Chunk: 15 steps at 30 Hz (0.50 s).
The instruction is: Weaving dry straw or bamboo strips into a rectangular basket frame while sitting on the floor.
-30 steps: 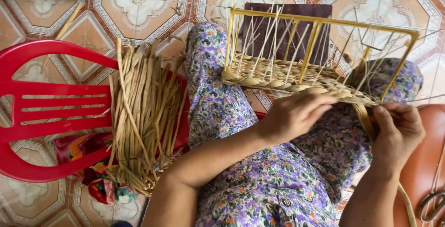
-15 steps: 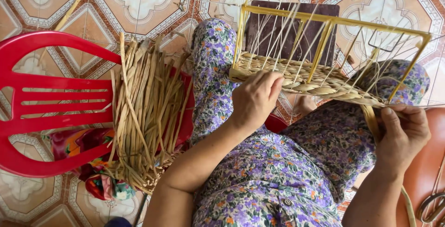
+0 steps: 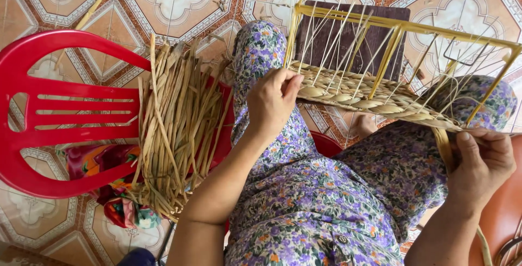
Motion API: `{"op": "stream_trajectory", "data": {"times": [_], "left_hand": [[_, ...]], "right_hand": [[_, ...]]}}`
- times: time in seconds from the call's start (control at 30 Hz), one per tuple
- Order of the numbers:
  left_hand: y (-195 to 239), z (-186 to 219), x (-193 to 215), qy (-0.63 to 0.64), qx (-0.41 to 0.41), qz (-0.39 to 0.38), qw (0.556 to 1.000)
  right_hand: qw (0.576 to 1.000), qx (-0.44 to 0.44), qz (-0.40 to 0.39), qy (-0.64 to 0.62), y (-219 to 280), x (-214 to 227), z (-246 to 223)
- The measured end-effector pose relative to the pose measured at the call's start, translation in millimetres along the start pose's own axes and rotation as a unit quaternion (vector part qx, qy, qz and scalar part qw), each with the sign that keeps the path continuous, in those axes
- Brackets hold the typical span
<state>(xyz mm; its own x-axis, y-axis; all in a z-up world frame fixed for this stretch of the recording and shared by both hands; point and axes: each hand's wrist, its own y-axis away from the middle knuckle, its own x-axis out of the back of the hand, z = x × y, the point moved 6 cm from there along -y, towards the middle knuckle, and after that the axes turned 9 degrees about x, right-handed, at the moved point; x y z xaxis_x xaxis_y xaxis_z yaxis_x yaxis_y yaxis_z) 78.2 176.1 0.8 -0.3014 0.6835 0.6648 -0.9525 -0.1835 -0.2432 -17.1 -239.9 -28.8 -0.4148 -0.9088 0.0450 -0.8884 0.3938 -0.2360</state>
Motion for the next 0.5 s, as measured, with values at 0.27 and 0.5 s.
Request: {"op": "stream_trajectory", "data": {"times": [0.27, 0.5], "left_hand": [[11, -35, 49, 0.168, 0.044, -0.003, 0.985], [26, -226, 159, -0.027, 0.186, 0.200, 0.962]], "right_hand": [[0.994, -0.037, -0.036, -0.101, 6, 46, 68], [0.962, -0.205, -0.027, -0.178, -1, 163, 212]]}}
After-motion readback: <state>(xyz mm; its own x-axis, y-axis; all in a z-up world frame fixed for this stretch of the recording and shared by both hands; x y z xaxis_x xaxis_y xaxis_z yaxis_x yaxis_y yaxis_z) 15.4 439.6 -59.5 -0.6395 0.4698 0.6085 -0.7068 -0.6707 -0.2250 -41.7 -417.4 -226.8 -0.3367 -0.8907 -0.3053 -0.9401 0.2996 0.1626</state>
